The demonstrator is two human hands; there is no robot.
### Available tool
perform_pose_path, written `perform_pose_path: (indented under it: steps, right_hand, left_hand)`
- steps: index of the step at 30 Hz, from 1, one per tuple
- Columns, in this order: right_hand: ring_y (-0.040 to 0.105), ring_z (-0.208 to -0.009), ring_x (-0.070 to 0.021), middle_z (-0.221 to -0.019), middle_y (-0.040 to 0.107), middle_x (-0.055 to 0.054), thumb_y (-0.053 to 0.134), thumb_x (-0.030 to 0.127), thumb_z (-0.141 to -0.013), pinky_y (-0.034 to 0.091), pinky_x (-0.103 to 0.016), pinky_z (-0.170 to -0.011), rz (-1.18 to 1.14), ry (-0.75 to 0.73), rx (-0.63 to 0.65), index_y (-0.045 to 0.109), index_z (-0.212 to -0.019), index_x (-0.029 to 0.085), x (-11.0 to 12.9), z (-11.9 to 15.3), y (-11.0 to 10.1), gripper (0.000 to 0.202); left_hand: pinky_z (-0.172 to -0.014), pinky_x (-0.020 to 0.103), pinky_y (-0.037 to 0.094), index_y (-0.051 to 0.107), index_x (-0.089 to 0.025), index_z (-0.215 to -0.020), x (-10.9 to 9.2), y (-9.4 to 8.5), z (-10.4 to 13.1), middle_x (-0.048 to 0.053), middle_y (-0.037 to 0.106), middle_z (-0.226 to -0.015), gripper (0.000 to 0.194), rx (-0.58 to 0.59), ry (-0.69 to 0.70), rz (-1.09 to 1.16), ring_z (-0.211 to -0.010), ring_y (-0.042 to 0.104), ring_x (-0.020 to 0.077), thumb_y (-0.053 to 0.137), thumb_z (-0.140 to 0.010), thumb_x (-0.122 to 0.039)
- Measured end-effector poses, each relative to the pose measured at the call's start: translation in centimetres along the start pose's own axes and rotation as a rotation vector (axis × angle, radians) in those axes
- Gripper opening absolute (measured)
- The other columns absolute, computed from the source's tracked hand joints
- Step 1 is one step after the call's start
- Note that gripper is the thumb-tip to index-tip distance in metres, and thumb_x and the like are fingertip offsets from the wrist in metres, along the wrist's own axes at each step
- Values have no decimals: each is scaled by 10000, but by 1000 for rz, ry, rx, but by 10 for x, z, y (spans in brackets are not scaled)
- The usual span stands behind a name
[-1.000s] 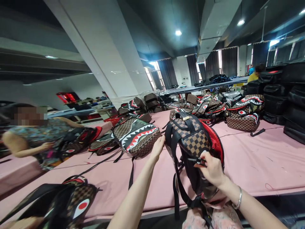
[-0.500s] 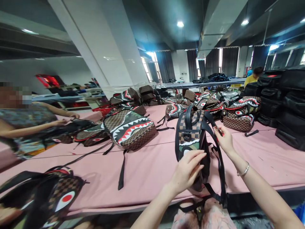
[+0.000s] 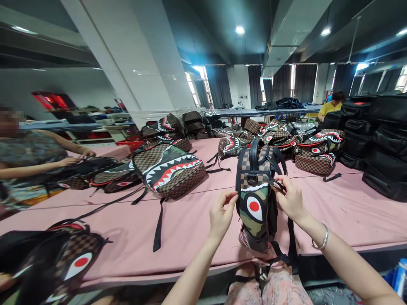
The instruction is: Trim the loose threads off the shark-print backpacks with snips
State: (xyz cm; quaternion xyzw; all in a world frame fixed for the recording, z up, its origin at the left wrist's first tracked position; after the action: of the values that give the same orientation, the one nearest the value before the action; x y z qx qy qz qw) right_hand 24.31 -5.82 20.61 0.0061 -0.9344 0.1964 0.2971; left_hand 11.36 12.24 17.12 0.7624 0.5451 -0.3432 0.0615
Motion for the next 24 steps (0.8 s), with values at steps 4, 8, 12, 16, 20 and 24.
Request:
perform_pose_path:
  steps: [4, 8, 12, 16, 20, 24]
  right_hand:
    - [567, -591, -133, -788, 614, -19, 538, 360, -800, 445, -236, -541, 78, 14, 76, 483, -1049, 189, 16, -8, -2, 307]
    - [533, -539, -112, -788, 611, -15, 474, 344, -839, 407, -226, -515, 151, -54, 122, 500, -1022, 183, 26, -26, -6, 245]
    - [532, -553, -112, -753, 630, -4, 515, 337, -818, 385, -216, -518, 170, -117, 177, 568, -920, 188, 26, -38, -6, 188]
    - [561, -591, -120, -787, 665, -17, 520, 321, -816, 391, -218, -554, 180, -147, 227, 602, -879, 184, 26, -45, -5, 172]
    - [568, -594, -113, -755, 666, -1, 534, 280, -810, 379, -208, -562, 211, -178, 307, 608, -838, 187, 29, -54, -3, 122]
    - [603, -695, -132, -803, 674, -7, 548, 272, -803, 390, -209, -612, 261, -217, 387, 609, -876, 194, 33, -62, 0, 122]
  left_hand:
    - [-757, 297, 498, 601, -190, -1010, -5, 1, -24, 70, 652, -917, 208, -10, 258, -157, -839, 607, 159, 505, -828, -217]
    - [-738, 295, 493, 590, -194, -1073, -15, 5, -59, 92, 651, -957, 263, 82, 529, -385, -855, 611, 176, 457, -847, -193]
    - [-643, 265, 473, 624, -179, -969, -23, 8, -78, 73, 656, -837, 237, 209, 696, -490, -748, 611, 159, 414, -860, -174]
    - [-617, 250, 457, 626, -158, -849, -27, 10, -83, 61, 652, -763, 199, 194, 702, -476, -689, 599, 146, 429, -852, -181]
    - [-621, 231, 459, 609, -160, -834, -29, 9, -83, 45, 662, -773, 129, 114, 534, -273, -705, 603, 133, 486, -827, -199]
    - [-624, 239, 457, 610, -170, -814, -32, 10, -81, 39, 658, -768, 118, 124, 465, -200, -702, 601, 134, 498, -817, -206]
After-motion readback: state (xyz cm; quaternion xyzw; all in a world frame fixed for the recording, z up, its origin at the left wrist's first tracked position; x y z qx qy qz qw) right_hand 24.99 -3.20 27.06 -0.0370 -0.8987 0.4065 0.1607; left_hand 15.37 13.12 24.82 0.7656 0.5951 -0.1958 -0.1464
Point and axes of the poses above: each hand's wrist, its own z-axis away from the middle knuckle, its own y-axis out of the palm, x = y × z, the point moved 2 cm from there along -z, towards the middle knuckle
